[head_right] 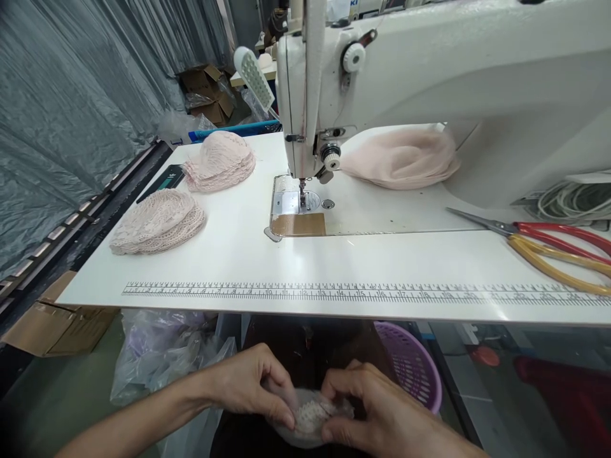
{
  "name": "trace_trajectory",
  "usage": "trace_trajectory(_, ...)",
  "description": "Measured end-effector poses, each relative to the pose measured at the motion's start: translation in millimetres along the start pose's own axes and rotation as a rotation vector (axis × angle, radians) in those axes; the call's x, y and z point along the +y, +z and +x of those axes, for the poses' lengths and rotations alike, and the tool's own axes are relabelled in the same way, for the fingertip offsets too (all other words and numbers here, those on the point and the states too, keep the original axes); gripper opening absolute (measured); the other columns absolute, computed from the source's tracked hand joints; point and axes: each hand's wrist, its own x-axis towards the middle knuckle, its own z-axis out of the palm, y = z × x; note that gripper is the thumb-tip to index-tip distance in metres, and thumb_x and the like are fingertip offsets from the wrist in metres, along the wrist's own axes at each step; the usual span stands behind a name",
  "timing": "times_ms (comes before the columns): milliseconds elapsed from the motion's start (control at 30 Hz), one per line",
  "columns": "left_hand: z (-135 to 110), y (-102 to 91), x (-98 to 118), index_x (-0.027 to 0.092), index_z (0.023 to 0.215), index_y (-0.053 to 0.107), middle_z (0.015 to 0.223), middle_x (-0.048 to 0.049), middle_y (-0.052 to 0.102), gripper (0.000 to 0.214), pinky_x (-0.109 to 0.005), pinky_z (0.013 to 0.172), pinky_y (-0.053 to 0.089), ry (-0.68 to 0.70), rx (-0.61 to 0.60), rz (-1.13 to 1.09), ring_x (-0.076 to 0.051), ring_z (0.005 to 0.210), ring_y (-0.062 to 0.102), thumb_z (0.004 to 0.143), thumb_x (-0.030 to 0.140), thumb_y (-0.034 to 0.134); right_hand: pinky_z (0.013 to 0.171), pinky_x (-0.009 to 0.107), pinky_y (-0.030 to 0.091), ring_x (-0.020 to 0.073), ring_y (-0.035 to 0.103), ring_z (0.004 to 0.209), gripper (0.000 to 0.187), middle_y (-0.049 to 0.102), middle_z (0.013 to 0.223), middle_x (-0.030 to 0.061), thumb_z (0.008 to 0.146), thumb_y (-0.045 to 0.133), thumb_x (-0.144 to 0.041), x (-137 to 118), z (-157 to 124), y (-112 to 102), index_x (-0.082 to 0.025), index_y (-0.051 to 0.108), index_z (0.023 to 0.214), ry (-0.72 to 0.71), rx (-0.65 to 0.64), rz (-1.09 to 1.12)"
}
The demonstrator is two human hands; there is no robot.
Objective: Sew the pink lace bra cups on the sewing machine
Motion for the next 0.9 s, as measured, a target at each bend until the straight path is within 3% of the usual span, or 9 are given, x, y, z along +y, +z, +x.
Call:
trace_trajectory(300, -1, 4.6, -3, 0.015, 0.078, 0.075, 0.059, 0.0018, 0.063, 0.021, -0.013, 0.052, 0.036, 0.037, 0.11, 0.13, -0.006, 0.053, 0.049, 0.063, 0.029, 0.076, 0.07, 0.025, 0.04, 0.0162, 0.052, 0.08, 0.009, 0.055, 0.086, -0.0025, 0.079, 0.055, -0.032, 1, -3, 6, -0.027, 0.057, 0.085, -0.005, 0.066, -0.016)
trace_trajectory(533, -4, 6.7, -2, 0.014, 0.077, 0.075, 0.059, 0.0014, 0.063, 0.022, -0.014, 0.053, 0.037, 0.04, 0.142, 0.147, -0.006, 0.053, 0.05, 0.062, 0.03, 0.076, 0.065, 0.024, 0.039, 0.0156, 0.05, 0.076, 0.004, 0.052, 0.078, -0.0033, 0.079, 0.051, -0.028, -2, -4, 10, -0.026, 0.053, 0.082, 0.005, 0.114, -0.028)
trace_trajectory(733, -4, 7.2, -5, 0.013, 0.076, 0.074, 0.059, 0.0009, 0.064, 0.022, -0.013, 0.051, 0.036, 0.034, 0.186, 0.148, -0.006, 0.053, 0.051, 0.062, 0.03, 0.076, 0.067, 0.024, 0.04, 0.017, 0.053, 0.08, 0.007, 0.06, 0.081, -0.0029, 0.081, 0.054, -0.03, 1, -1, 10, -0.027, 0.054, 0.087, -0.052, 0.113, 0.108)
trace_trajectory(900, -5, 6.9, -9, 0.013, 0.077, 0.074, 0.062, -0.0005, 0.066, 0.023, -0.014, 0.051, 0.037, 0.022, 0.199, 0.151, -0.008, 0.055, 0.054, 0.061, 0.03, 0.076, 0.068, 0.025, 0.04, 0.0185, 0.055, 0.085, 0.01, 0.063, 0.084, -0.0021, 0.082, 0.053, -0.03, 2, -1, 11, -0.028, 0.057, 0.09, -0.043, 0.085, 0.084)
